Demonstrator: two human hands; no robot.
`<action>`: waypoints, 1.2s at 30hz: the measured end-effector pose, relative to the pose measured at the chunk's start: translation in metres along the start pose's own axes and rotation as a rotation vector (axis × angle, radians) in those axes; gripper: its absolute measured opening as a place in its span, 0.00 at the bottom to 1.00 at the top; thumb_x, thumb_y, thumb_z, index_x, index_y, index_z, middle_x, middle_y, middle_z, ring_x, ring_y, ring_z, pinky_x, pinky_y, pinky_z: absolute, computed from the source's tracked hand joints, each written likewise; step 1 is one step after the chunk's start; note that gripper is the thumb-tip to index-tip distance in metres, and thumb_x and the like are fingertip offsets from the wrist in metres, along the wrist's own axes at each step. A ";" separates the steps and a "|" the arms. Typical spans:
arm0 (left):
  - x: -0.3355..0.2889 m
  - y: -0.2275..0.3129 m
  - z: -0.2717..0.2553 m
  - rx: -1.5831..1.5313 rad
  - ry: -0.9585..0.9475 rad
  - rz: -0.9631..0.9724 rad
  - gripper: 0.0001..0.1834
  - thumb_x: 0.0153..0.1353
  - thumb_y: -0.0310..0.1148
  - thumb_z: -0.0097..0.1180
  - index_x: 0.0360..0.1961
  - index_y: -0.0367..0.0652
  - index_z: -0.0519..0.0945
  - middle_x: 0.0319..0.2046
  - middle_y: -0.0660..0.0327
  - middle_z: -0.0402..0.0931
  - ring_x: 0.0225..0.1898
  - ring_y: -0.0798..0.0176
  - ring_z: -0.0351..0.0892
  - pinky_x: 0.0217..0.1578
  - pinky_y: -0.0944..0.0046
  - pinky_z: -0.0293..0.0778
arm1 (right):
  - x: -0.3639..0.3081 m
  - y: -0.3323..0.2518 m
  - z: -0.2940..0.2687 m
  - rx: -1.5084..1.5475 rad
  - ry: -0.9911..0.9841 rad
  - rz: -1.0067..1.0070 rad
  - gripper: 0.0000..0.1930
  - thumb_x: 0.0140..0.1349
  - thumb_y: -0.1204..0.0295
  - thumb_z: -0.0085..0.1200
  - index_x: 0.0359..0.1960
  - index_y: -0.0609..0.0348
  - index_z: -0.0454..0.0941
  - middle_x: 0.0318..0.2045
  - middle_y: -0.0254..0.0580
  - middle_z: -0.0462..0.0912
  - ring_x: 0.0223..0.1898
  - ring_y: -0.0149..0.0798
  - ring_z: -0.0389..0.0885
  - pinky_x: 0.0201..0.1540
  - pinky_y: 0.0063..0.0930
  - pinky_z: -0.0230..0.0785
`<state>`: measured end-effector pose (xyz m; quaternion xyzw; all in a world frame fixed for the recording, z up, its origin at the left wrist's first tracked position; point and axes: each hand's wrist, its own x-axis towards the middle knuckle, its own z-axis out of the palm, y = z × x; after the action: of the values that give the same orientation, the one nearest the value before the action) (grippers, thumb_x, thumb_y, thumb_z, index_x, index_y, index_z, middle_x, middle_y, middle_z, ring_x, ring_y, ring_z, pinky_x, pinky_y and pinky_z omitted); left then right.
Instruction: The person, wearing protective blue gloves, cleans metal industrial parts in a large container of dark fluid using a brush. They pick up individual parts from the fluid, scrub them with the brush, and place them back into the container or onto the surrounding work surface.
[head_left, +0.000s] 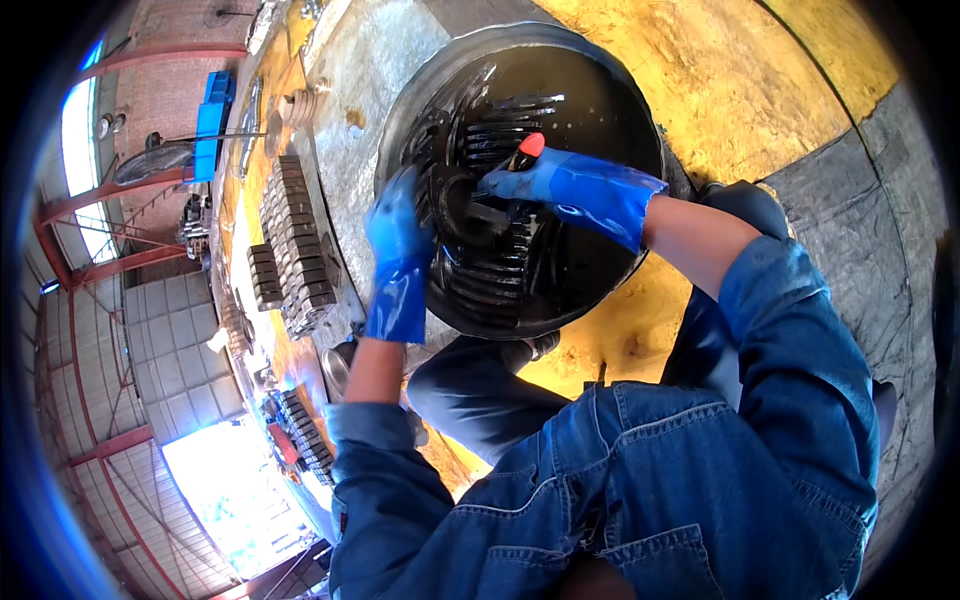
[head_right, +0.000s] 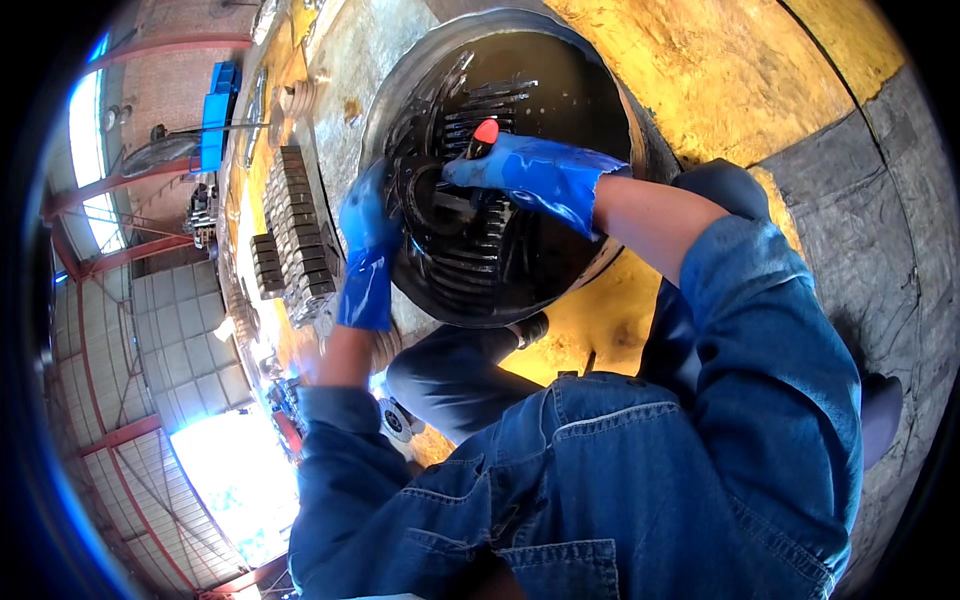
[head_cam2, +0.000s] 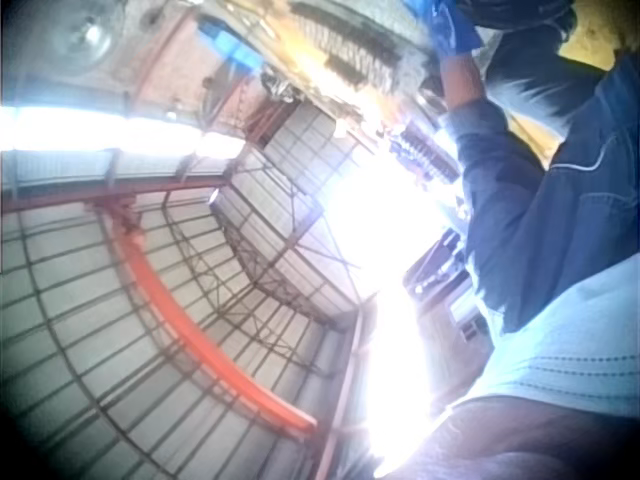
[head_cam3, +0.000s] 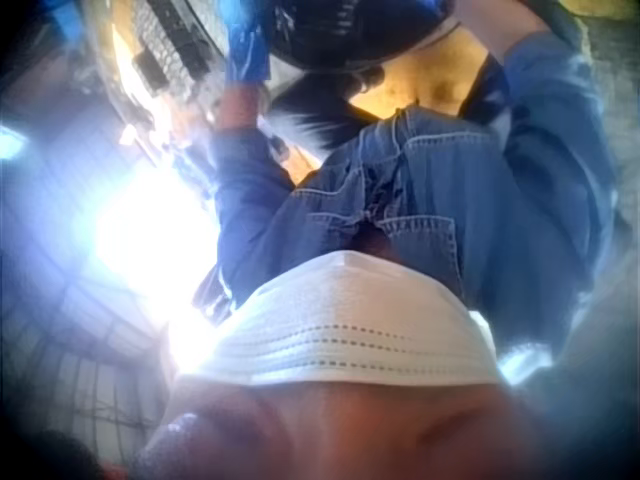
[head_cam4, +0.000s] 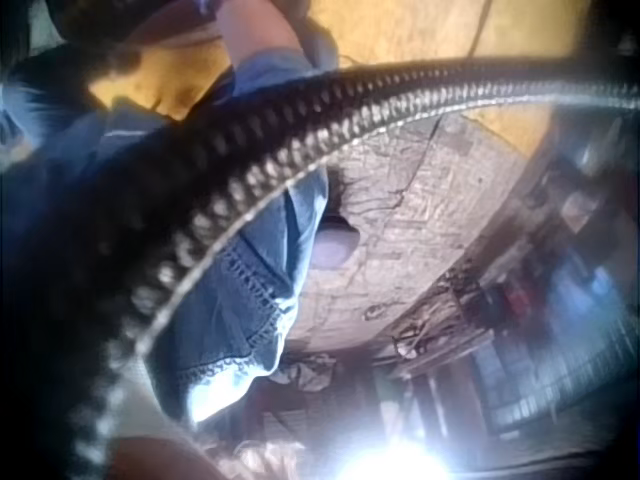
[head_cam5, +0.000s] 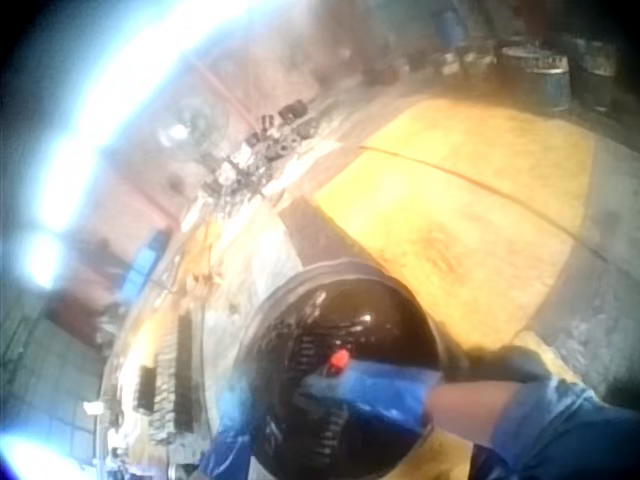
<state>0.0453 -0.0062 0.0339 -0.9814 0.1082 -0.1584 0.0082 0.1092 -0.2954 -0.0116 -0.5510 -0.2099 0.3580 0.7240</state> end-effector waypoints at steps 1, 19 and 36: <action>-0.031 -0.021 0.013 -0.244 -0.021 -0.246 0.32 0.54 0.32 0.72 0.61 0.37 0.79 0.60 0.48 0.80 0.60 0.47 0.81 0.64 0.52 0.75 | -0.002 -0.002 0.005 0.049 -0.001 -0.059 0.23 0.71 0.51 0.60 0.56 0.57 0.85 0.44 0.41 0.89 0.46 0.33 0.82 0.55 0.31 0.72; -0.075 0.033 0.054 -1.274 0.245 -0.672 0.38 0.56 0.15 0.64 0.71 0.36 0.72 0.62 0.55 0.79 0.62 0.56 0.79 0.66 0.57 0.72 | 0.028 0.027 -0.019 -0.247 0.185 -0.067 0.19 0.70 0.59 0.60 0.53 0.61 0.85 0.47 0.48 0.89 0.47 0.48 0.87 0.54 0.39 0.78; -0.033 0.015 -0.003 -1.601 -0.041 -0.637 0.34 0.54 0.11 0.59 0.65 0.34 0.78 0.56 0.57 0.83 0.57 0.61 0.82 0.61 0.60 0.76 | 0.066 -0.012 0.043 -0.248 0.308 -0.042 0.13 0.71 0.61 0.58 0.40 0.58 0.85 0.34 0.40 0.87 0.38 0.34 0.85 0.44 0.33 0.79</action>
<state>0.0104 -0.0141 0.0253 -0.6779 -0.0934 -0.0115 -0.7291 0.1261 -0.2195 0.0064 -0.6797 -0.1507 0.2255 0.6815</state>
